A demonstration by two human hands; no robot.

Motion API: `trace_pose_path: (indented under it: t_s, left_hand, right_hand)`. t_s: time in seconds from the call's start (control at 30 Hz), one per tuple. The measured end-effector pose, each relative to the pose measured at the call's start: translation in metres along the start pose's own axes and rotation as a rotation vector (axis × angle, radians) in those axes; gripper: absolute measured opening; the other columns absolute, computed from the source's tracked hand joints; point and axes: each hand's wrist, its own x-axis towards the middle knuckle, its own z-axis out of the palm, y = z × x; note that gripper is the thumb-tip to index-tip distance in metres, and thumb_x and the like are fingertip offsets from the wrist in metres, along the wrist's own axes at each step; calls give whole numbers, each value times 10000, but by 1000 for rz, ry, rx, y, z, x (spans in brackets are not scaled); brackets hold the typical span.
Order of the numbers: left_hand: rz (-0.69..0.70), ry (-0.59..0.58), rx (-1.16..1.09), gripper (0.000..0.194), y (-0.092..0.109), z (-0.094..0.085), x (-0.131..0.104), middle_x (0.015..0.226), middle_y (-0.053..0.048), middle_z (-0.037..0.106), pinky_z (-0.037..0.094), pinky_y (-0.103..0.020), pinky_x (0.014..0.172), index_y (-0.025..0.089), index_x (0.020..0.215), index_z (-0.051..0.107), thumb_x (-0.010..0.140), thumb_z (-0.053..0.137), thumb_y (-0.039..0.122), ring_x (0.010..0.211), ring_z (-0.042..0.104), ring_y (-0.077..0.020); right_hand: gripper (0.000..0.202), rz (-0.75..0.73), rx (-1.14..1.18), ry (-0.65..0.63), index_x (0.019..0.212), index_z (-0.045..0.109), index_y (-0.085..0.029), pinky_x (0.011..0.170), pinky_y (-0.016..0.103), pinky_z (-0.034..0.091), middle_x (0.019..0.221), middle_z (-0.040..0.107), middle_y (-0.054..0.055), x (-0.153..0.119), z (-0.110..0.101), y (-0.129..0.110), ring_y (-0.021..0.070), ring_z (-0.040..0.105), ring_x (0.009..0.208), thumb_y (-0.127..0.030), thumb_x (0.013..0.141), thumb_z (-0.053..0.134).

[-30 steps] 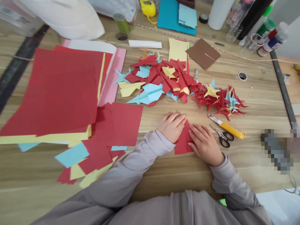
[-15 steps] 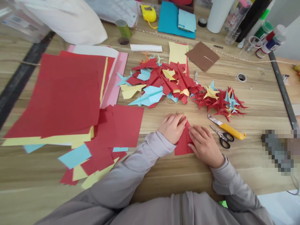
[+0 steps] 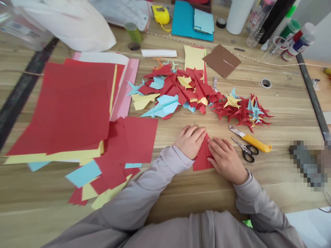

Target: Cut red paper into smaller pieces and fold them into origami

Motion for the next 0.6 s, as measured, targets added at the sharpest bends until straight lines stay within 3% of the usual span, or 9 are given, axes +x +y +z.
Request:
trace_pose_path:
  t_s: [0.33,0.6]
  left_hand:
    - [-9,40,37,273,0,-1,1,1210,-139,667,471,-447,927,147,1083,700,938,474,191,1071,593,-265]
    - [33,28,12,279,-1,-2,2,1176,-61,703,447,-437,927,151,1108,689,943,465,175,1060,589,-249]
  right_hand:
    - [357,-12,-33,20,1242,626,-87,1043,523,413,1380,571,135,1,-1,0,326,487,1267,-240,948,493]
    - [369,-5,-22,-1,1265,609,-87,1050,527,403,1393,558,141,0,-1,0,324,471,1280,-243,950,495]
